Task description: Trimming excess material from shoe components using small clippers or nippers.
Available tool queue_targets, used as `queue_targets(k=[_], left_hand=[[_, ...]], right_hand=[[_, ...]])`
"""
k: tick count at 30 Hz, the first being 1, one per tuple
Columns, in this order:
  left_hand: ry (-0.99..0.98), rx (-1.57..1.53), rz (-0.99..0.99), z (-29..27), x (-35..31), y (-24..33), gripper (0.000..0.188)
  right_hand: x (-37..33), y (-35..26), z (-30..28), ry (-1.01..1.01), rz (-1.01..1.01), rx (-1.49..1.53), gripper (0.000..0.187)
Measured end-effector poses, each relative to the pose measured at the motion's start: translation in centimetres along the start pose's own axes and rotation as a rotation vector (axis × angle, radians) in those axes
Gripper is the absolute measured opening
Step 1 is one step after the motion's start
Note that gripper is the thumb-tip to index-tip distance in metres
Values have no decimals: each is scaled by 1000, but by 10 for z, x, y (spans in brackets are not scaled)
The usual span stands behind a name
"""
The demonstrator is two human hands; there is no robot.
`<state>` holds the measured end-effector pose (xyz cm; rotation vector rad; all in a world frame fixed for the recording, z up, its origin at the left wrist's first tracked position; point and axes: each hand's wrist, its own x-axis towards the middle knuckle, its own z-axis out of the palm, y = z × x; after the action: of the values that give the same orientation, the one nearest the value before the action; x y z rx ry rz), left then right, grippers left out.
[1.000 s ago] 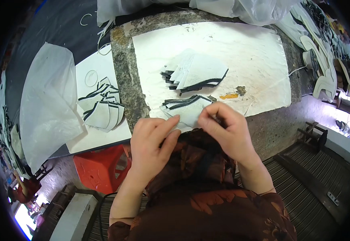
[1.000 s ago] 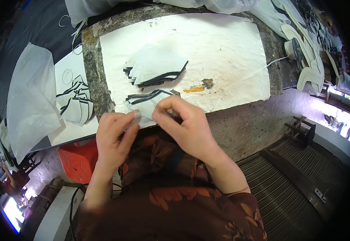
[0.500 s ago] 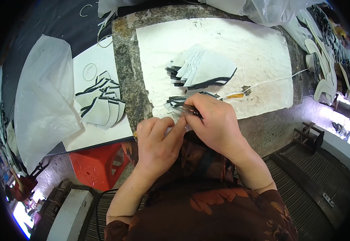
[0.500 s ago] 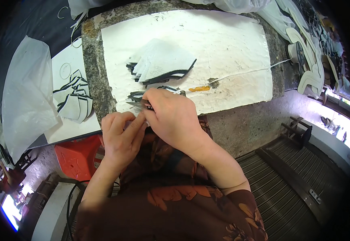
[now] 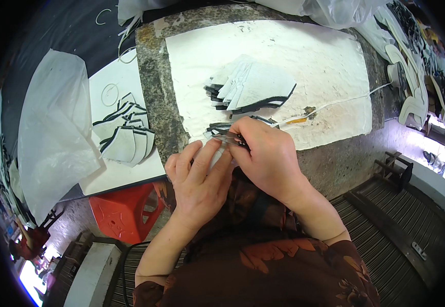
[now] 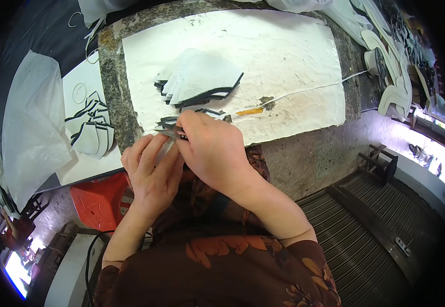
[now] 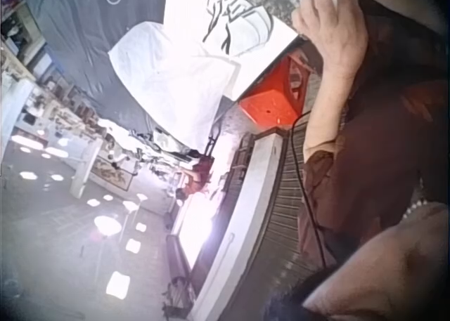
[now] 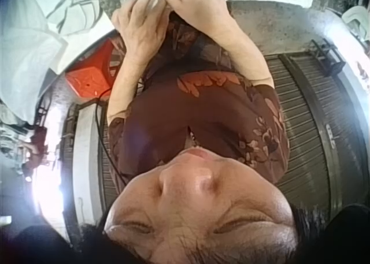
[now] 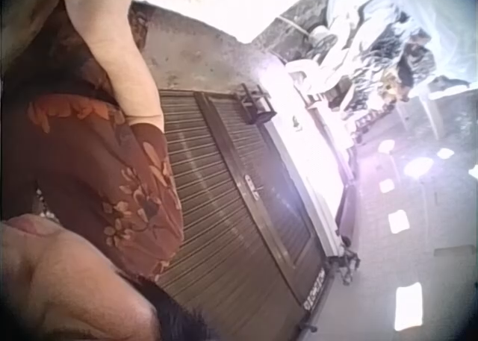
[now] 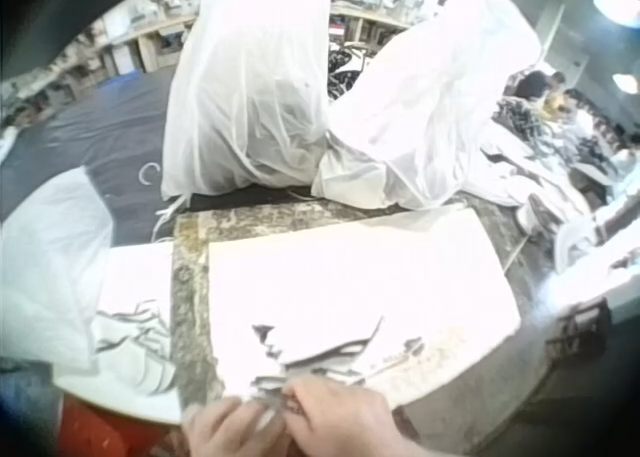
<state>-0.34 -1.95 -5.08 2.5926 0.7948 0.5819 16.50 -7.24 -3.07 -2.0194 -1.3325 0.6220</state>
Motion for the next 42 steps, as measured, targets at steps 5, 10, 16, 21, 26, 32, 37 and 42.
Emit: queue_targets(k=[5,10,16,21,26,32,37,42], left_hand=[[-25,28,7,2,-2,-2,35],[-41,35,-20,2,-3,-2,35],[21,34,-66,2,-2,-1,35],[20,12,-49,5,-4,-3,32],[-26,23,-42,2,-6,-3,31],[-72,45,-2,4,-6,-6,32],[-60,33,-25,5,-7,-4,31],[-77,60,-38,4,-6,-1,32]], right_hand=[[1,1,0,-11,-1,-34,11],[3,3,-4,-49,8,33,10],[4,6,-12,-99,23,152,9],[2,4,-7,-83,-9,50,10],[2,1,-3,-43,-39,-11,10],[3,1,-4,-29,-49,-22,9],[2,0,-2,-15,-51,-17,10],[2,-3,-3,-21,-27,-29,10]])
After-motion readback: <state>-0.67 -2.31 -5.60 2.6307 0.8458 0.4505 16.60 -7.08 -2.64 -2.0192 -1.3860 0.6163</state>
